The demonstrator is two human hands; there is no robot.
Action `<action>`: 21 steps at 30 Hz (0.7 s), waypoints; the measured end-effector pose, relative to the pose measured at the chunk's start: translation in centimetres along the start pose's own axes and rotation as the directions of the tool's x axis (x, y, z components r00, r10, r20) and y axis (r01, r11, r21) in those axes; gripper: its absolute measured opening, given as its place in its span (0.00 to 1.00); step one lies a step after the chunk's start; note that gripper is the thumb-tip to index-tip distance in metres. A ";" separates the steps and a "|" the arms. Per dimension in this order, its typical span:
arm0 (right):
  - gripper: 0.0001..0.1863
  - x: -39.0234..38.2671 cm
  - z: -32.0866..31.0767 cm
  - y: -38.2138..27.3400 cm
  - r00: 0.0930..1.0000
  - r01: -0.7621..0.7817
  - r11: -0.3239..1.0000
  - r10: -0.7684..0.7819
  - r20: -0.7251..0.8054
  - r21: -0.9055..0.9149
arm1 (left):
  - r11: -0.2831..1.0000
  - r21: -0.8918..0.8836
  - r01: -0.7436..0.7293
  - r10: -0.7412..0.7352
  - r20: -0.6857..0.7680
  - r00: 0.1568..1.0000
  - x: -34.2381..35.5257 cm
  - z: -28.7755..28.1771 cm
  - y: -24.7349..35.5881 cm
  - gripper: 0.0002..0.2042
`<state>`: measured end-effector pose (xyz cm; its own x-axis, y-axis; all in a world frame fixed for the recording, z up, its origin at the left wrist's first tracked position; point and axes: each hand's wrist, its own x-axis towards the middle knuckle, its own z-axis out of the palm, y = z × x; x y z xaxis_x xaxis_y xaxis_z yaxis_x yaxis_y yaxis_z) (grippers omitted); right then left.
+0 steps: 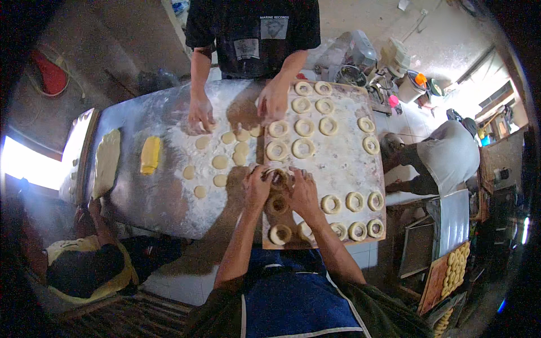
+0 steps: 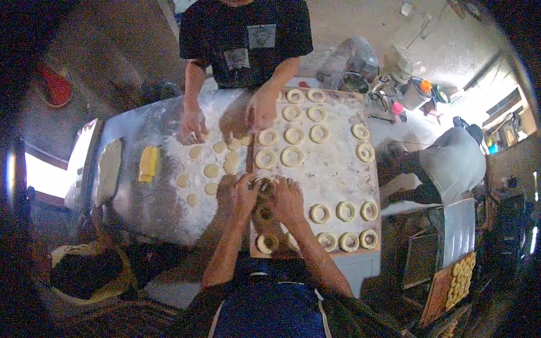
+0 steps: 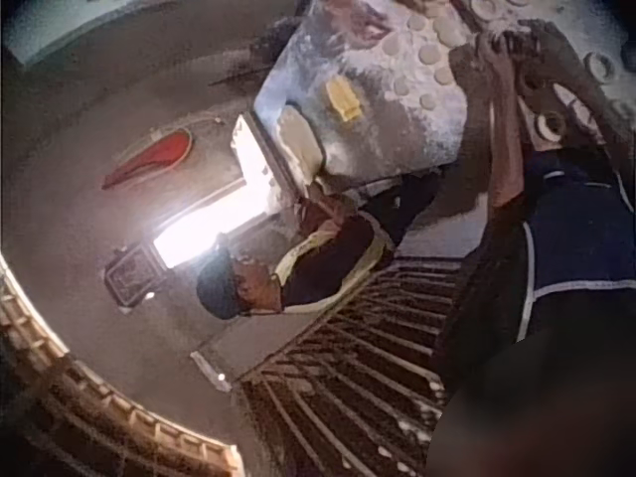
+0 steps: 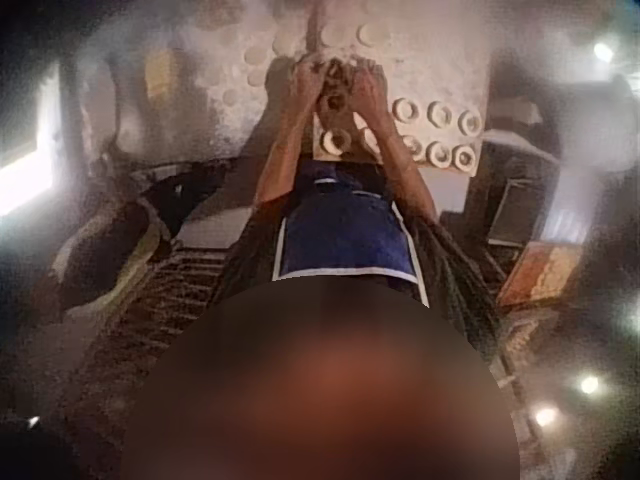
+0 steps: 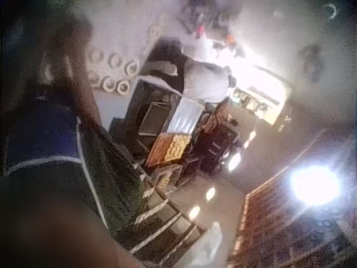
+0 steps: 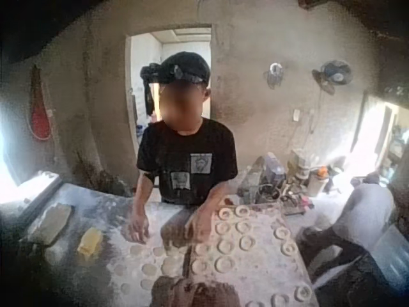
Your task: The person shapes small dough pieces into rings by hand and places them on a wooden board. They repeatedly pick up dough, form it into a circle, and arrange the finished rings on the board alongside others.
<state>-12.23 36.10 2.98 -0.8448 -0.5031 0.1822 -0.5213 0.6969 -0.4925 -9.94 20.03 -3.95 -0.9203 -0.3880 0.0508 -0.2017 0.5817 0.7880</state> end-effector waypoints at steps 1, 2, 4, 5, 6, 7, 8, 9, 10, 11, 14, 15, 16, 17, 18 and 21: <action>0.32 0.0 -0.2 -0.6 1.000 -0.005 0.998 0.006 -0.025 0.068 | 1.000 -0.015 0.008 -0.007 0.013 1.000 0.0 -0.4 -0.3 0.16; 0.30 0.1 -0.3 -1.1 0.999 -0.032 0.995 0.035 -0.031 0.095 | 0.999 -0.032 0.013 -0.012 0.028 1.000 0.2 -0.9 -0.8 0.16; 0.26 0.2 -0.4 -2.3 0.995 -0.071 0.984 0.082 -0.060 0.161 | 0.968 0.219 -0.120 0.155 -0.151 0.976 0.9 -2.5 -2.5 0.17; 0.24 0.2 -0.3 -2.9 0.989 -0.130 0.980 0.140 -0.053 0.153 | 0.929 0.355 -0.102 0.202 -0.256 0.945 1.7 -4.2 -3.8 0.18; 0.24 0.2 -0.1 -3.5 0.990 -0.124 0.981 0.132 -0.051 0.149 | 0.883 0.470 -0.021 0.187 -0.309 0.932 2.4 -5.9 -5.0 0.19; 0.25 0.0 0.2 -4.1 0.986 -0.158 0.978 0.163 -0.025 0.135 | 0.817 0.575 -0.037 0.239 -0.279 0.930 3.0 -7.4 -6.0 0.20; 0.25 -0.1 0.6 -4.8 0.983 -0.180 0.977 0.181 0.000 0.118 | 0.748 0.663 -0.014 0.209 -0.215 0.954 3.7 -9.2 -6.9 0.21; 0.24 -0.1 1.2 -5.4 0.988 -0.156 0.978 0.156 0.004 0.138 | 0.662 0.749 -0.008 0.241 -0.203 0.949 4.2 -10.8 -7.6 0.22; 0.24 0.2 1.9 -6.1 0.993 -0.116 0.981 0.116 0.004 0.156 | 0.677 0.728 -0.108 0.244 -0.083 0.966 4.5 -12.0 -7.9 0.21; 0.23 0.5 2.7 -6.9 0.997 -0.077 0.981 0.078 0.003 0.176 | 0.675 0.704 -0.221 0.321 -0.011 0.947 4.7 -13.0 -7.9 0.21; 0.23 1.9 5.6 -9.3 0.997 -0.072 0.961 0.078 -0.009 0.266 | 0.962 0.275 0.001 -0.051 0.177 0.983 4.3 -14.9 -6.7 0.22; 0.22 2.7 6.8 -10.2 0.991 -0.132 0.938 0.133 0.017 0.320 | 0.991 0.112 0.072 -0.084 0.108 0.991 3.5 -15.4 -6.3 0.22; 0.22 3.5 7.7 -10.7 0.981 -0.193 0.871 0.174 0.084 0.451 | 0.990 -0.056 0.131 -0.129 0.050 0.990 2.8 -15.8 -5.9 0.22; 0.21 4.2 8.5 -11.2 0.965 -0.263 0.785 0.204 0.167 0.561 | 0.941 -0.283 0.185 -0.173 0.068 0.983 2.1 -16.1 -5.6 0.20; 0.21 4.7 9.2 -11.7 0.957 -0.290 0.671 0.185 0.225 0.683 | 0.898 -0.403 0.176 -0.158 0.079 0.984 1.4 -16.3 -5.4 0.19; 0.21 5.7 10.5 -12.9 0.955 -0.298 0.634 0.200 0.221 0.714 | 0.735 -0.657 0.168 -0.136 0.100 0.986 -0.5 -16.9 -6.2 0.17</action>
<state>-9.01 18.91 1.47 -0.8841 -0.4536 -0.1125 0.0074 0.2271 -0.9738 -2.55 4.57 1.53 -0.9133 -0.3897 -0.1184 -0.0825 -0.1077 0.9908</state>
